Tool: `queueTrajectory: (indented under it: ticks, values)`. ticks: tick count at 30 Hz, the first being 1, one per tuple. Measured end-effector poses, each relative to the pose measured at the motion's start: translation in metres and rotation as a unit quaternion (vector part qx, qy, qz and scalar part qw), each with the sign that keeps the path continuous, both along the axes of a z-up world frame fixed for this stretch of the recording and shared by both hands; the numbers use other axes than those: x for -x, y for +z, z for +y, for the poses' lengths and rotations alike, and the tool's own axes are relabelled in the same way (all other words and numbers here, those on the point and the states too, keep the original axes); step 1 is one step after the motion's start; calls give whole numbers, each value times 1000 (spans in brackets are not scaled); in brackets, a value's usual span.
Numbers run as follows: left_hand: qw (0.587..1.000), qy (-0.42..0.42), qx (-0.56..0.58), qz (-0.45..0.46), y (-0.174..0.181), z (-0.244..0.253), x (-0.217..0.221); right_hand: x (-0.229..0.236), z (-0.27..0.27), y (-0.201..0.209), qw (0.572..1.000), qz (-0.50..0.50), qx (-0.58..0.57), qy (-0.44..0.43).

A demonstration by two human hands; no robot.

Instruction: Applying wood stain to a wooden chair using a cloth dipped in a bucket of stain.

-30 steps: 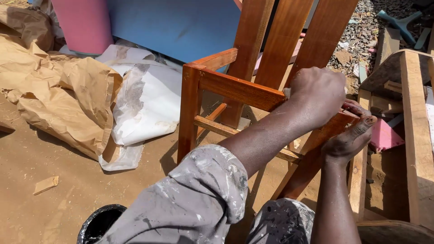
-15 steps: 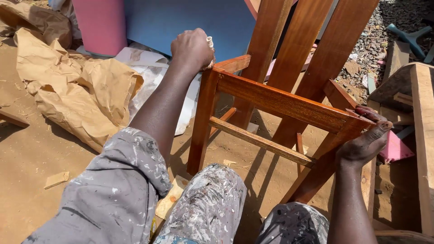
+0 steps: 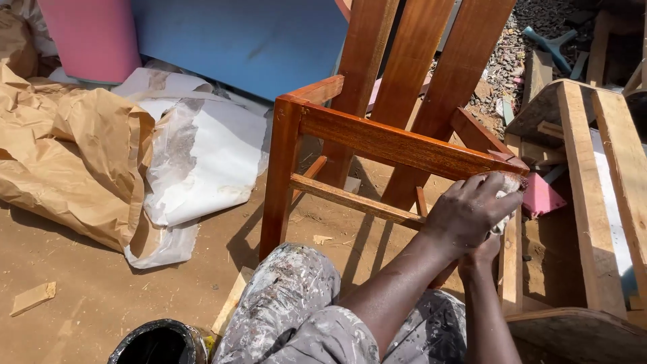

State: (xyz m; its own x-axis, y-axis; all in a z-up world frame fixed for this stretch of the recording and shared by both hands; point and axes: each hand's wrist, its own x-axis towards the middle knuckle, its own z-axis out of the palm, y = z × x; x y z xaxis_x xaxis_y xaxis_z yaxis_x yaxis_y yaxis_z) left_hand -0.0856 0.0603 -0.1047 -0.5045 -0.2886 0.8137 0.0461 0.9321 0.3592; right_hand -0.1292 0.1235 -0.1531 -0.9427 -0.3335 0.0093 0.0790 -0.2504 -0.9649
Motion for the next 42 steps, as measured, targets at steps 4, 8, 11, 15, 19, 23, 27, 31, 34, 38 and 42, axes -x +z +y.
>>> queueTrajectory:
  ticks: [4,8,11,15,19,23,27,31,34,38,42]
  values:
    - [979,122,151,61,-24,-86,-71,18,-8,-42,980,54,-85,-173]
    - [947,288,-105,94,35,-127,-163,9,-17,-24,972,71,-62,-215]
    - [890,349,-209,207,39,-119,-138,-6,-10,-27,980,17,-53,-193]
    - [946,170,-234,146,36,-24,-56,3,11,-63,983,-9,54,-177]
    - [999,50,18,-1,25,9,12,20,16,-110,968,-94,213,-89]
    - [975,51,207,-58,-17,31,31,7,23,-97,945,-142,263,-133]
    - [975,61,207,-57,16,2,22,11,22,-79,936,-152,276,-159]
    - [979,71,187,-35,21,13,30,8,9,-84,941,-167,219,-195]
    - [966,33,243,-76,14,25,-2,6,7,-76,942,-155,217,-204]
    - [973,78,213,-43,60,5,-1,5,5,-74,941,-133,213,-226]
    - [969,100,226,-18,24,22,10,30,11,-121,942,-113,193,-250]
